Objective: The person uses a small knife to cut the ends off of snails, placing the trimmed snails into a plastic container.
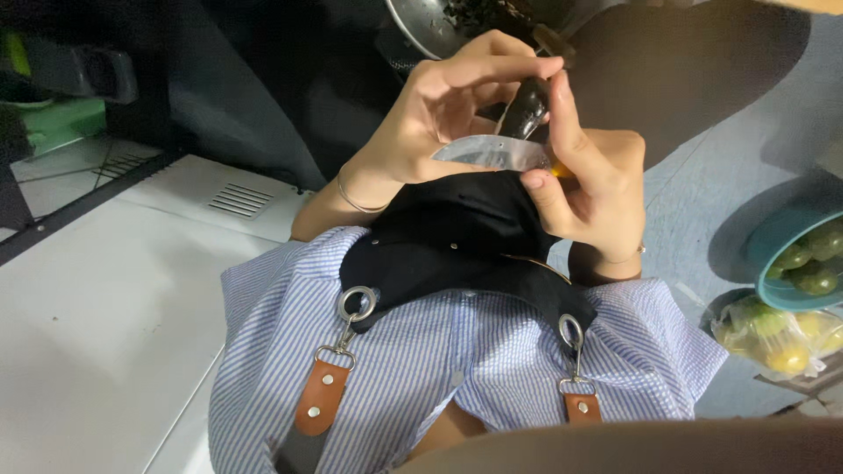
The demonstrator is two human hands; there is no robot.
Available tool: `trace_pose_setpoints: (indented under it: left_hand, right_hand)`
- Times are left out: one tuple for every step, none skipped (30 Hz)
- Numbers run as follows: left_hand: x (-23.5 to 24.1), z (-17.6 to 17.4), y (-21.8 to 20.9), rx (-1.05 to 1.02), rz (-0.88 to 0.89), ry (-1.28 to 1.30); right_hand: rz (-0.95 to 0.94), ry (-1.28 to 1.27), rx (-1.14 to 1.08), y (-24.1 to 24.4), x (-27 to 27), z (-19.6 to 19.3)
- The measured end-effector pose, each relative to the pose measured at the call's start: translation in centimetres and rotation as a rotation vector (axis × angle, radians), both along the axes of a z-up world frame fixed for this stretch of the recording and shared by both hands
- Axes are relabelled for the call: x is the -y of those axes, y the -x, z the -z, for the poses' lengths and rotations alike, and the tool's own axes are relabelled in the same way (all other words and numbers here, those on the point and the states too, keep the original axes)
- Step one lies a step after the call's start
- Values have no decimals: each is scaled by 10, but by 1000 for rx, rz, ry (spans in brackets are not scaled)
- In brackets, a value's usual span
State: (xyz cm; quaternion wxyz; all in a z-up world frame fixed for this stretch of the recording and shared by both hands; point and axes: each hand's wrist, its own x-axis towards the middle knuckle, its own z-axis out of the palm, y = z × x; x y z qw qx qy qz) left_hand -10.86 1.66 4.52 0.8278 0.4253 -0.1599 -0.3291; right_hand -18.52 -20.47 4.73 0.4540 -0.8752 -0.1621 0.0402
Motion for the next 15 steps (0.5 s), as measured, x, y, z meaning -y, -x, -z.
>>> trace_pose_setpoints:
  left_hand:
    - [-1,2,1,-3,0,0]
    - [-2,3,1,-16,-2,2]
    - [-4,5,1,-29,-5,4]
    - [-1,11,1,-30,-6,4]
    - [1,17,1,-36,-39,64]
    - [3,23,1,-42,-71,124]
    - [2,21,0,-44,-71,123]
    - [0,18,-1,23,-82,51]
    - [-2,15,-2,89,-93,-23]
    - [-2,17,-1,86,-93,-24]
    - [-2,18,0,57,-83,-12]
    - [-2,19,1,27,-74,0]
    - [-3,20,1,27,-73,0]
    - [-3,21,1,39,-83,-10]
    - [-3,22,2,51,-92,-20]
  right_hand:
    - [0,0,-3,0,1,0]
    - [-14,21,6,-1,3,-1]
    - [-30,42,17,-2,4,-1]
    - [-32,42,16,-3,3,0]
    - [-51,35,14,-3,2,1]
    - [-70,29,13,-4,2,3]
    - [-70,29,11,-4,0,3]
    - [-41,6,19,-4,-3,4]
    - [-12,-18,27,-3,-5,4]
    - [-12,-19,24,-3,-5,5]
    - [-3,-29,23,-3,-6,5]
    - [6,-39,22,-2,-6,5]
    - [7,-39,22,-2,-7,6]
    - [9,-55,10,-2,-7,7]
    - [11,-70,-2,-2,-7,8]
